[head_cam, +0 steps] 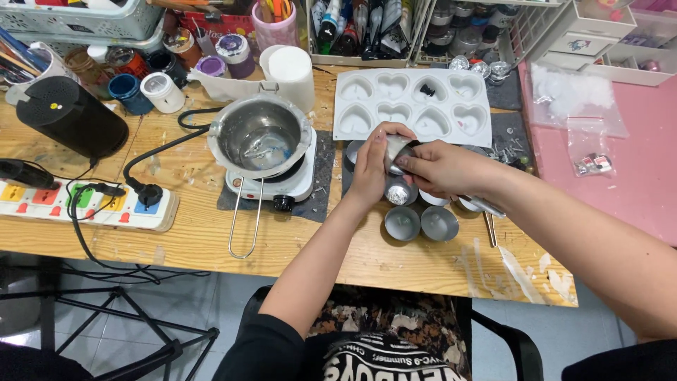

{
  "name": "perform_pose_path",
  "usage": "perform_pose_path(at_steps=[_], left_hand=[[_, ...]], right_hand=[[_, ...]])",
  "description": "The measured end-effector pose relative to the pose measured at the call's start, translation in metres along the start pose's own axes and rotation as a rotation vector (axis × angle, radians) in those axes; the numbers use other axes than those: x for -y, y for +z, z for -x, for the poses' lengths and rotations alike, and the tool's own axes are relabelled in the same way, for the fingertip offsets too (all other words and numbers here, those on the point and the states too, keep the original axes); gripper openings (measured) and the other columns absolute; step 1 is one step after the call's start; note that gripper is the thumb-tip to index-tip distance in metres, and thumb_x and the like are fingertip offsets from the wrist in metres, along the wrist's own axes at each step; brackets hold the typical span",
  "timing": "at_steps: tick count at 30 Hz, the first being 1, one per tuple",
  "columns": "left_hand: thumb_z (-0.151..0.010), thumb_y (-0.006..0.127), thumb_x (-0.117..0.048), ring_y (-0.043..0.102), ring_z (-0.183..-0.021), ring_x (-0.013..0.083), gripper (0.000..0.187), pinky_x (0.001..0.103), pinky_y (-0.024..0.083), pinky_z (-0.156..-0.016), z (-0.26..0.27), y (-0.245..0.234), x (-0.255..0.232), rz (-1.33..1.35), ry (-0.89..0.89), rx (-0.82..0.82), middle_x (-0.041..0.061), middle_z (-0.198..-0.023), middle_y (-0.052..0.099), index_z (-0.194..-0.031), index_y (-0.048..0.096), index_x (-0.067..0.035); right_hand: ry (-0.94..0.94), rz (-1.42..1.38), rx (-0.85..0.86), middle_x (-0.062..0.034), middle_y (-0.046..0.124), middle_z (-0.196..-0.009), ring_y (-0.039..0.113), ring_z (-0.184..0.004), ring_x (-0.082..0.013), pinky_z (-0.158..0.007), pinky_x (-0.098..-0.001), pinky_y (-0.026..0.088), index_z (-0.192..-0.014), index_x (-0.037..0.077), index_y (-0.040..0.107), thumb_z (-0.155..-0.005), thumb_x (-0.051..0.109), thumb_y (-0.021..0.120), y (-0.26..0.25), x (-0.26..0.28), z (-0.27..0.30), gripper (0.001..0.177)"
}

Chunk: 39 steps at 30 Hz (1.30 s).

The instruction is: Cleaning and preparing small metal candle molds by scraping out residue with a spoon.

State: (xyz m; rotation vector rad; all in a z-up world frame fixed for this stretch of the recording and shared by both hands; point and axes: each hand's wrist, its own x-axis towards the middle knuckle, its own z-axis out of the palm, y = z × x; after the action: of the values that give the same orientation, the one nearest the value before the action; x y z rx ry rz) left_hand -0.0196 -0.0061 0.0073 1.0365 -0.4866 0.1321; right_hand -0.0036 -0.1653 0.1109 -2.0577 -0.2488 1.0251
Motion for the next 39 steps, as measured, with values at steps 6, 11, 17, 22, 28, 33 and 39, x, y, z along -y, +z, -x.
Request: perform_pose_path(at_steps=[6,11,17,22,28,33,39], left_hand=[[-0.115,0.026,-0.040,0.063,-0.097,0.0143,0.050,0.028,0.052,-0.090,-0.009,-0.006,0.002,0.127,-0.064,-0.335,0.009,-0.111,0.066,-0.119,0.059,-0.003],[-0.113,0.031,-0.035,0.061,-0.090,0.0134,0.040,0.028,0.050,-0.078,-0.007,-0.013,0.020,0.330,-0.045,-0.386,0.007,-0.104,0.064,-0.120,0.058,-0.007],[-0.114,0.046,-0.026,0.051,-0.080,0.0055,0.021,0.024,0.040,-0.066,0.004,-0.042,0.095,0.377,-0.131,-0.442,-0.002,-0.097,0.057,-0.110,0.057,-0.009],[-0.115,0.052,-0.028,0.047,-0.070,0.0045,0.015,0.024,0.035,-0.057,0.003,-0.044,0.092,0.421,-0.090,-0.405,-0.004,-0.089,0.055,-0.109,0.057,-0.016],[-0.105,0.037,-0.044,0.066,-0.108,0.0101,0.041,0.028,0.057,-0.087,-0.003,-0.009,0.001,0.671,-0.230,-0.484,-0.002,-0.121,0.064,-0.128,0.053,-0.014],[-0.116,0.035,-0.046,0.062,-0.116,0.0167,0.047,0.035,0.051,-0.093,-0.002,-0.007,0.005,0.462,0.007,-0.267,0.008,-0.132,0.062,-0.136,0.050,-0.007],[-0.120,0.031,-0.050,0.065,-0.111,0.0206,0.053,0.034,0.050,-0.104,0.002,-0.009,0.013,0.371,0.080,-0.265,0.014,-0.118,0.067,-0.126,0.056,-0.003]], right_hand=[[-0.035,-0.209,0.080,0.0029,0.036,-0.047,0.030,-0.033,-0.0118,-0.032,-0.0303,0.025,-0.084,0.006,0.056,-0.104,0.041,0.046,0.000,0.020,0.000,0.042],[-0.034,-0.089,0.019,0.0009,0.039,-0.048,0.033,-0.035,-0.0111,-0.034,-0.0303,0.029,-0.082,0.005,0.058,-0.105,0.044,0.045,0.007,0.064,-0.001,0.047],[-0.327,0.526,-0.284,-0.0086,0.063,-0.062,0.059,-0.052,-0.0240,-0.048,-0.0402,0.045,-0.085,0.004,0.068,-0.102,0.055,0.045,0.046,0.126,-0.039,0.058],[-0.378,1.079,-0.526,-0.0179,0.072,-0.075,0.071,-0.073,-0.0377,-0.061,-0.0504,0.056,-0.092,0.004,0.072,-0.090,0.074,0.052,0.067,0.158,-0.044,0.072],[-0.389,1.024,-0.616,-0.0166,0.071,-0.078,0.070,-0.073,-0.0391,-0.064,-0.0515,0.055,-0.093,0.009,0.073,-0.105,0.057,0.047,0.040,0.147,-0.018,0.056],[-0.526,0.967,-0.681,-0.0174,0.066,-0.068,0.066,-0.067,-0.0429,-0.060,-0.0547,0.050,-0.096,0.009,0.070,-0.103,0.035,0.058,0.009,0.121,0.050,0.029],[-0.273,1.347,-0.626,-0.0114,0.068,-0.063,0.071,-0.059,-0.0336,-0.048,-0.0465,0.054,-0.088,0.010,0.065,-0.100,0.034,0.059,0.033,0.079,0.073,0.028]])
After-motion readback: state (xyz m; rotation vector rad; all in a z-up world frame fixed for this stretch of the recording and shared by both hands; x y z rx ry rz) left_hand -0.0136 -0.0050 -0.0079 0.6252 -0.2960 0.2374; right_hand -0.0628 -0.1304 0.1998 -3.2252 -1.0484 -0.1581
